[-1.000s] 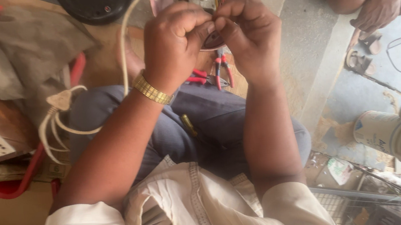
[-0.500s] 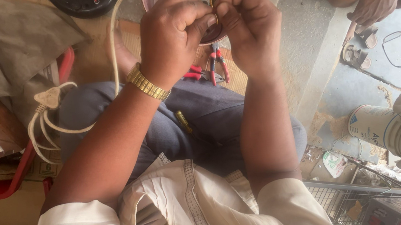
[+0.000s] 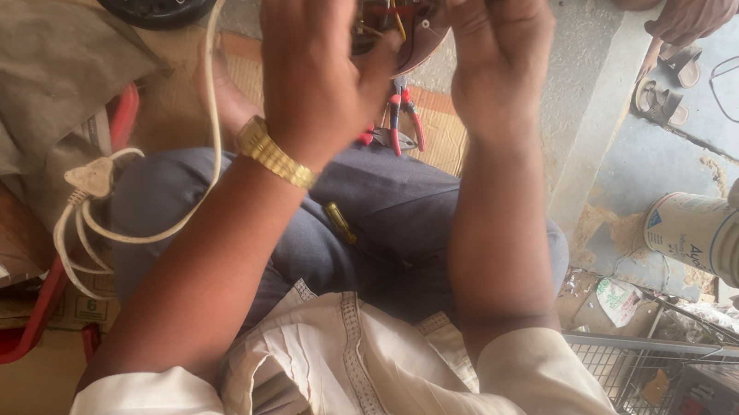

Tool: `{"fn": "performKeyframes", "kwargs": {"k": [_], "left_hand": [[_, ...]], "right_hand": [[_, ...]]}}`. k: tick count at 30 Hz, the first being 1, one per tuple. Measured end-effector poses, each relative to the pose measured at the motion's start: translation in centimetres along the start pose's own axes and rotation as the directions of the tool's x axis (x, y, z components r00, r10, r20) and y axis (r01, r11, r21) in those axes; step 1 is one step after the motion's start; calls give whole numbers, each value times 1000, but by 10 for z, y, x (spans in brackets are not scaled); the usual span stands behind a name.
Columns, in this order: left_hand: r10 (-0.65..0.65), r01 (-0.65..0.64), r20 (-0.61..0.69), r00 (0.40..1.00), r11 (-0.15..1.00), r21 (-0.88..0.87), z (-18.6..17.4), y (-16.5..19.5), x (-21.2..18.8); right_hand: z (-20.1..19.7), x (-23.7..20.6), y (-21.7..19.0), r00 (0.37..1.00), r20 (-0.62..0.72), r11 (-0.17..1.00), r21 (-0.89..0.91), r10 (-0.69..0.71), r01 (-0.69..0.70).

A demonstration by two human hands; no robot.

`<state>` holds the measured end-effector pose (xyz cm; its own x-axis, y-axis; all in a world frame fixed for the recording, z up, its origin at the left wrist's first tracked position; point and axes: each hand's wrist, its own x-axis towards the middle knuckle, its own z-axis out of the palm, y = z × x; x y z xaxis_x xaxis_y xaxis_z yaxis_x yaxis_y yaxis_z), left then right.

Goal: The person sits on the floor and repairs a small electrical device, likely a fan motor housing. They use pliers and a screwdriver to strip wires, connect them to terminals, and tighten screws. The person also handles a power cord and plugs it into a socket to test the device.

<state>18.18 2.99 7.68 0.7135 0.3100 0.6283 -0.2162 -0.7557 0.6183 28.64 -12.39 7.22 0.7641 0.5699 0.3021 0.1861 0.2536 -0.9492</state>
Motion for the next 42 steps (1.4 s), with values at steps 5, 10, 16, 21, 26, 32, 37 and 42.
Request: {"fn": "performKeyframes", "kwargs": {"k": [5,10,16,21,26,32,37,42], "left_hand": [[180,-178,21,984,982,-59,9,12,16],[65,-63,15,998,988,-141,32,-8,17],[0,-1,-12,1000,988,-157,28,-28,4],[-31,34,20,999,992,-120,22,-33,1],[-316,311,112,942,949,60,2,-43,-9],[-609,524,167,776,474,-707,-19,-50,-38],[-609,479,156,778,414,-774,-11,-62,-62],[-569,291,98,817,260,-921,4,-72,-71]], "right_hand": [[3,2,-7,999,-35,999,-47,-13,11],[-4,3,-1,1000,-3,997,81,6,-6],[-6,4,13,999,-22,992,118,46,-43],[0,6,12,1000,-21,997,72,17,-16],[-12,-4,4,993,-114,998,-69,1,-9],[-61,-23,32,991,38,627,-777,131,-53],[-9,-54,101,790,-109,174,-949,603,-264],[41,-55,115,662,94,51,-995,744,84]]}}
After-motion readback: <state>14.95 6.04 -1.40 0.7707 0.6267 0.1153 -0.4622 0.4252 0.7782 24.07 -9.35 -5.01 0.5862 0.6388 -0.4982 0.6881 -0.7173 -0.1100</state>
